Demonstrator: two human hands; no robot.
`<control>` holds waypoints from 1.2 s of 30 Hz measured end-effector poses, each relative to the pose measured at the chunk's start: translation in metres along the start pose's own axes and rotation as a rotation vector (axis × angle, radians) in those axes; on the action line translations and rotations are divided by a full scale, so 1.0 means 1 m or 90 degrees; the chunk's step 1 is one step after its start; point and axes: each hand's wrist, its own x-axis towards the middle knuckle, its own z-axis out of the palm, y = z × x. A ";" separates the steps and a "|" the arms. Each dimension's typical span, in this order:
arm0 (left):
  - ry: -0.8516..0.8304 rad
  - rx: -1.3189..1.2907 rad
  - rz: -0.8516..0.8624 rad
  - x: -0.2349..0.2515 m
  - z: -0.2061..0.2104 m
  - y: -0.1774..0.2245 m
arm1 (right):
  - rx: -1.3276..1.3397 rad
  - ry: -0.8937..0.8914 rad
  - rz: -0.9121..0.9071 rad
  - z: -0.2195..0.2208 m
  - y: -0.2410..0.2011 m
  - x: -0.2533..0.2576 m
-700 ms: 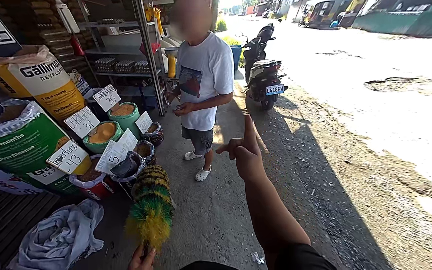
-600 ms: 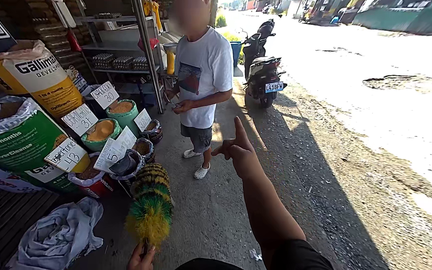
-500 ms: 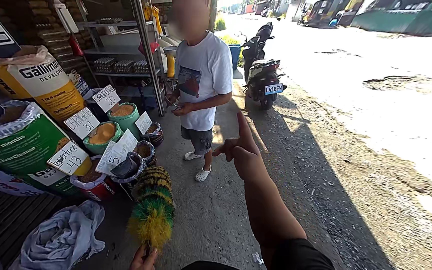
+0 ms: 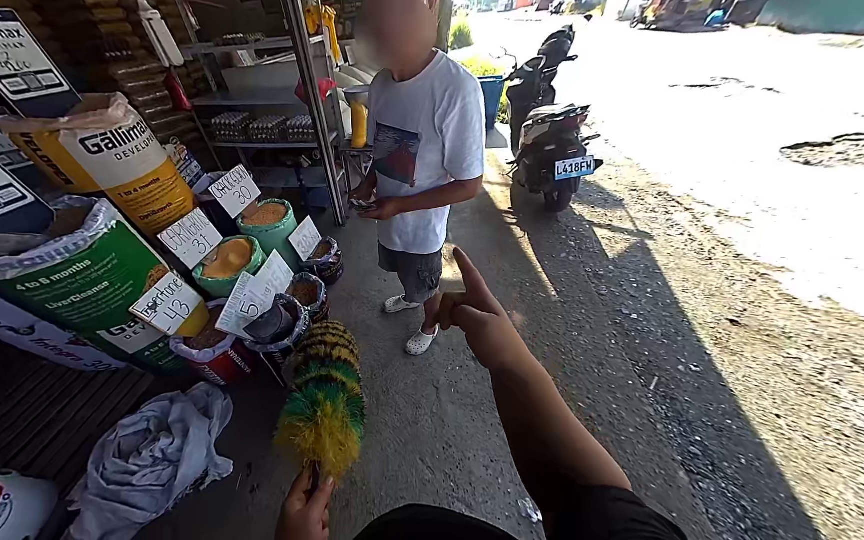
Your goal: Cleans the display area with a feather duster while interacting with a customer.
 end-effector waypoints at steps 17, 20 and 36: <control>-0.016 -0.004 0.017 -0.001 0.015 0.000 | 0.045 0.277 0.874 -0.015 0.261 -0.132; -0.020 -0.002 0.012 0.000 0.016 -0.003 | -0.092 0.335 0.934 -0.040 0.303 -0.187; -0.015 0.009 -0.012 0.000 0.025 -0.003 | -0.326 0.081 0.982 -0.087 0.315 -0.226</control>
